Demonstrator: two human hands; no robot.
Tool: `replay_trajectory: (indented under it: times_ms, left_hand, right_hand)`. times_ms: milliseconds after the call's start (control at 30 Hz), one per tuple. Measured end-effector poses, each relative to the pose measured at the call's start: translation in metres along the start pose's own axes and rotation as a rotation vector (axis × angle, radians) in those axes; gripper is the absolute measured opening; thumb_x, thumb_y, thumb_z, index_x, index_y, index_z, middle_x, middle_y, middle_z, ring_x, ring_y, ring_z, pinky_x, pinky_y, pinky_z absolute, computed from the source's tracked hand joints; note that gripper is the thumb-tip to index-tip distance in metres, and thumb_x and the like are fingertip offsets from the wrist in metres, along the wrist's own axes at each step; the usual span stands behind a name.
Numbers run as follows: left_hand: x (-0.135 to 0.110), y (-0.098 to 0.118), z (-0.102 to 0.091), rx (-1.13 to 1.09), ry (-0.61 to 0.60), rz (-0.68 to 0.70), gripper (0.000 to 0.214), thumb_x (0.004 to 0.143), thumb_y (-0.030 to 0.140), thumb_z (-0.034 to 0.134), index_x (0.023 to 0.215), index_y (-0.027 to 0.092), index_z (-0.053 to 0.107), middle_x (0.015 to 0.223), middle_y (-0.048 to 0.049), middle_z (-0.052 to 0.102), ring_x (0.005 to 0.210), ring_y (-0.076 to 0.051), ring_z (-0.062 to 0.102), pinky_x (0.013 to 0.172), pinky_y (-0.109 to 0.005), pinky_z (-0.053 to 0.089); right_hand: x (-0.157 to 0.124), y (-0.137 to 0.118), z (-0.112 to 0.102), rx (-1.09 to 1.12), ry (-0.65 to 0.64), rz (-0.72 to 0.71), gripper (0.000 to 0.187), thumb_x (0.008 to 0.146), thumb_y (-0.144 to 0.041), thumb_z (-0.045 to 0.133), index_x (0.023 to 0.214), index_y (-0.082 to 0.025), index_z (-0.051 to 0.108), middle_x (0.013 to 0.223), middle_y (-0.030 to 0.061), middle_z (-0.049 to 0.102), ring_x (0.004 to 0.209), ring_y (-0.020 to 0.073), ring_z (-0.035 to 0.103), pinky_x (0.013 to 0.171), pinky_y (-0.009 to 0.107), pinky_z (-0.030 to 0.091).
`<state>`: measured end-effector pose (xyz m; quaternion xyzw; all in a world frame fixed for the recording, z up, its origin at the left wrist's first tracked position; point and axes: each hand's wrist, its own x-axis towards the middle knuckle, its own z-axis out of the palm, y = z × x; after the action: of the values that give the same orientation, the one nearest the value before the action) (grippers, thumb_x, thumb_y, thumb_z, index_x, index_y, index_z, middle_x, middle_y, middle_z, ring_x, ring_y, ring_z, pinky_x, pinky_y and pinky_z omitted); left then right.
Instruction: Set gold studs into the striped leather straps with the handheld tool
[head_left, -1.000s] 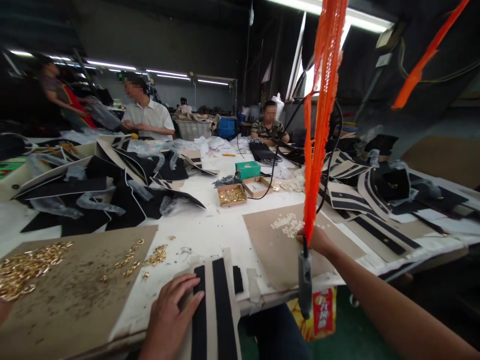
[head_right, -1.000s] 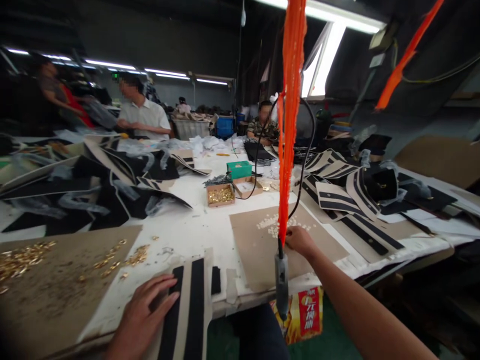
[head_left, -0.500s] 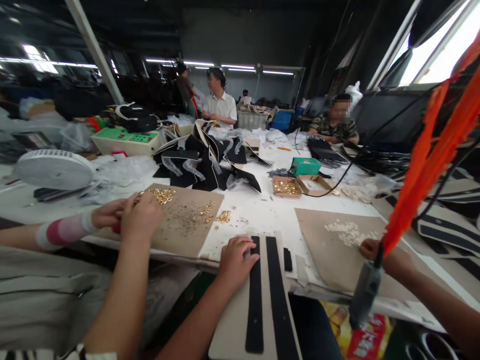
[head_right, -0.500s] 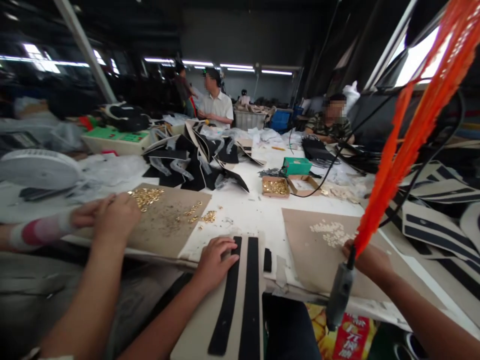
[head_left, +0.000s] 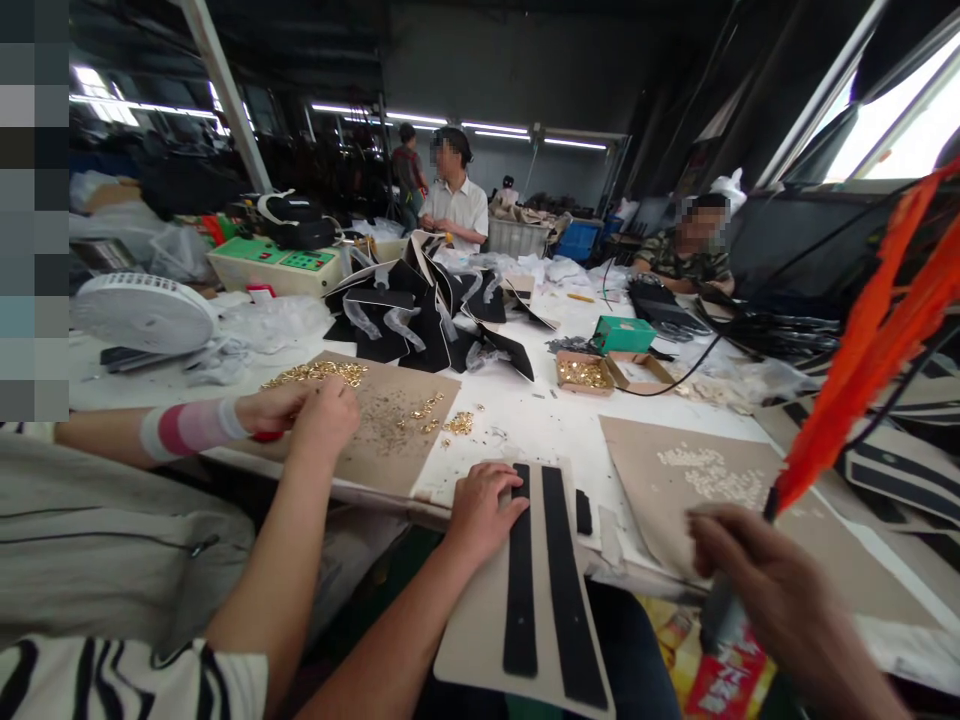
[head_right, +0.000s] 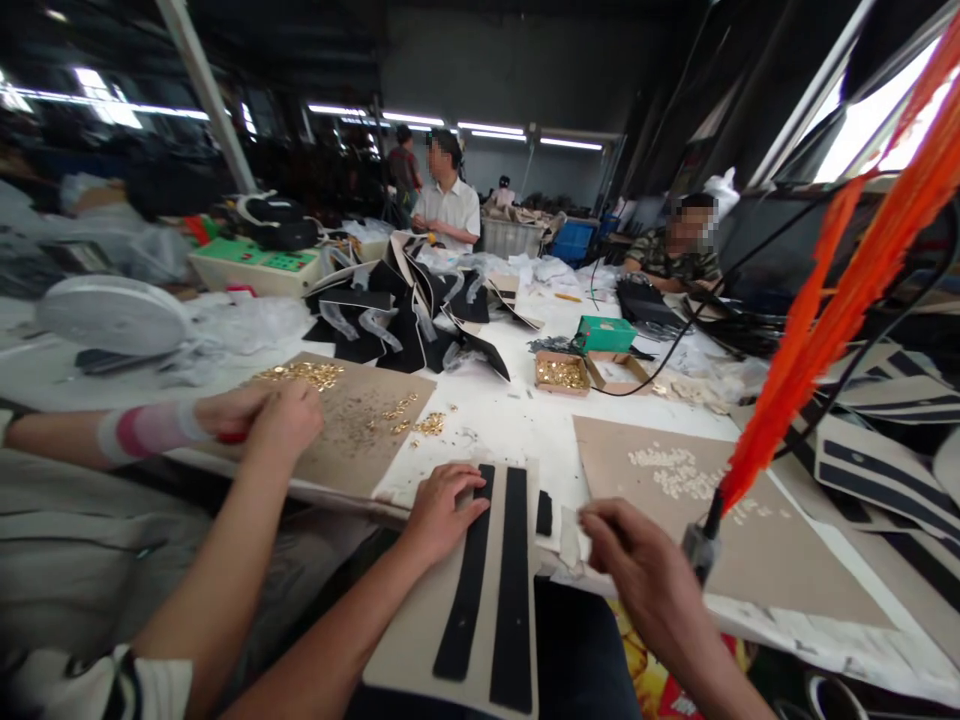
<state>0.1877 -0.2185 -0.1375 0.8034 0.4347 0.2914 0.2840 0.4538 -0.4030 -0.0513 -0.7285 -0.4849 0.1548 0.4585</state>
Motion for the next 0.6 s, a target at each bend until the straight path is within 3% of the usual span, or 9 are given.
replay_trajectory:
  times_ms: [67,100,167,233,333,600]
  left_hand:
    - [0.000,0.001,-0.001,0.009,-0.001,0.000,0.021,0.082,0.025,0.081,0.103,0.027,0.076,0.121,-0.0010,0.073,0.123,-0.026,0.060,0.104,-0.046,0.045]
    - [0.000,0.000,-0.001,0.013,-0.002,0.002,0.021,0.082,0.025,0.081,0.103,0.027,0.076,0.121,-0.0011,0.073,0.123,-0.026,0.060,0.104,-0.045,0.045]
    - [-0.001,-0.001,0.000,0.017,-0.003,0.006,0.021,0.082,0.025,0.081,0.103,0.027,0.076,0.121,-0.0010,0.073,0.123,-0.025,0.060,0.104,-0.044,0.045]
    - [-0.002,-0.002,0.002,0.018,-0.002,0.007,0.023,0.082,0.025,0.080,0.104,0.027,0.075,0.122,-0.0009,0.072,0.123,-0.025,0.059,0.105,-0.043,0.045]
    - [-0.002,-0.004,0.004,0.015,0.001,0.000,0.026,0.082,0.024,0.080,0.106,0.027,0.073,0.123,-0.0006,0.071,0.124,-0.024,0.058,0.106,-0.043,0.044]
    - [-0.003,-0.003,0.004,0.017,0.009,-0.002,0.026,0.082,0.026,0.080,0.105,0.027,0.070,0.123,-0.0004,0.071,0.124,-0.025,0.058,0.103,-0.044,0.044]
  right_hand:
    - [0.014,-0.025,0.061,0.029,-0.309,0.040,0.034,0.094,-0.059,0.055,0.089,-0.027,0.067,0.066,0.0023,0.062,0.063,0.0221,0.059,0.062,0.035,0.049]
    - [0.024,-0.033,0.088,0.051,-0.400,0.039,0.035,0.095,-0.056,0.052,0.087,-0.025,0.066,0.066,0.0010,0.061,0.062,0.0202,0.058,0.061,0.033,0.047]
    - [0.047,-0.040,0.130,0.001,-0.501,-0.041,0.031,0.096,-0.048,0.051,0.086,-0.022,0.066,0.074,0.0008,0.065,0.070,0.0189,0.059,0.067,0.031,0.046]
    - [0.065,-0.037,0.155,-0.059,-0.557,-0.100,0.027,0.094,-0.041,0.053,0.084,-0.021,0.067,0.079,0.0014,0.068,0.077,0.0190,0.061,0.072,0.030,0.045]
    - [0.079,-0.029,0.170,-0.105,-0.608,-0.104,0.025,0.091,-0.038,0.055,0.079,-0.021,0.068,0.080,0.0022,0.071,0.079,0.0197,0.063,0.074,0.030,0.044]
    - [0.080,-0.019,0.177,-0.219,-0.613,-0.075,0.020,0.087,-0.032,0.057,0.074,-0.022,0.068,0.077,0.0020,0.072,0.076,0.0197,0.062,0.071,0.030,0.041]
